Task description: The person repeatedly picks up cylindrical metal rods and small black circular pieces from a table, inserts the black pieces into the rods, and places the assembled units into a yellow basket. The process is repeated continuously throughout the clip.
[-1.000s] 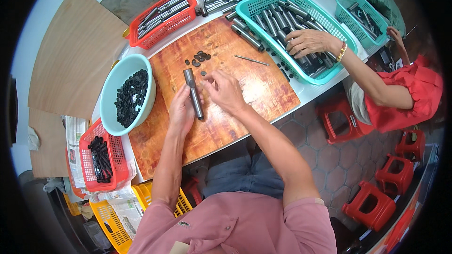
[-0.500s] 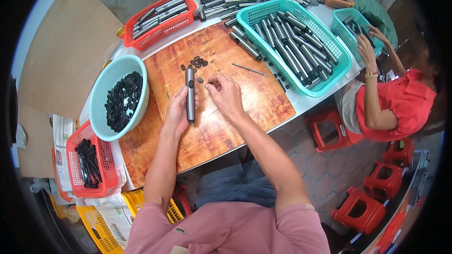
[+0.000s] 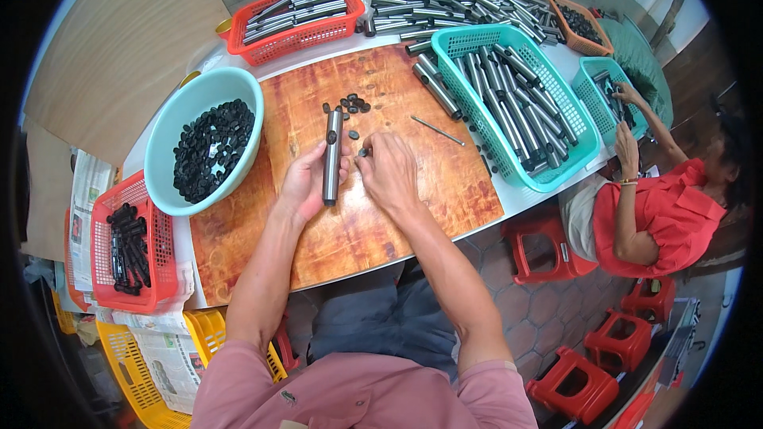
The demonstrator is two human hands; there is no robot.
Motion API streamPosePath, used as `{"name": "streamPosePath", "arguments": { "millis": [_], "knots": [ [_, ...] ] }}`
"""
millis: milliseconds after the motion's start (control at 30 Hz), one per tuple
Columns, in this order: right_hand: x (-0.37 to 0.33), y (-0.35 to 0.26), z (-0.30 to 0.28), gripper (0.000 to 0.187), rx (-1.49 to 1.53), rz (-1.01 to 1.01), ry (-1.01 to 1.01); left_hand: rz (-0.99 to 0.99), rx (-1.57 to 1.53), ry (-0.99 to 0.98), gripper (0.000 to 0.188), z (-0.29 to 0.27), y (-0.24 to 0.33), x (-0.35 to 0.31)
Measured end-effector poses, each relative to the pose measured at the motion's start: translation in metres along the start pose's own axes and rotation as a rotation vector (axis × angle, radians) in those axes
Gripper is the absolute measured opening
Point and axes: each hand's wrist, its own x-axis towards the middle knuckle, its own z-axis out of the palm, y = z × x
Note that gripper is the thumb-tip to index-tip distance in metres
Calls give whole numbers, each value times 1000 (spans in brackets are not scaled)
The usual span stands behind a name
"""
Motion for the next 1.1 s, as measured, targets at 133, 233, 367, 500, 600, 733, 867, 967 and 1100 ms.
{"name": "streamPosePath", "arguments": {
  "millis": [133, 233, 367, 500, 600, 733, 867, 967, 1100],
  "knots": [
    [1, 1, -3, 18, -51, -37, -35, 2, -21, -25, 39, -1, -1, 1],
    [1, 12, 0, 25, 58, 38, -44, 18, -26, 1, 39, -3, -2, 3],
    [2, 16, -4, 30, 75, 163, -83, 30, -38, 15, 38, -2, 0, 2],
    [9, 11, -8, 26, 88, 220, -187, 10, -42, 24, 37, -3, -2, 0],
    [12, 12, -10, 23, 33, 200, -184, -1, -30, 12, 36, 1, -3, 1],
    [9, 1, -13, 25, 125, 233, -2, 18, -14, -1, 32, 2, -2, 0],
    [15, -16, -24, 27, 162, -4, 91, 35, -54, -29, 30, 3, -3, 0],
    [16, -24, -22, 26, 146, -123, 81, 14, -60, -37, 31, 6, -4, -2],
    [16, -28, -19, 24, 65, -176, 74, 20, -27, -22, 34, 9, -7, -2]
  ]
}}
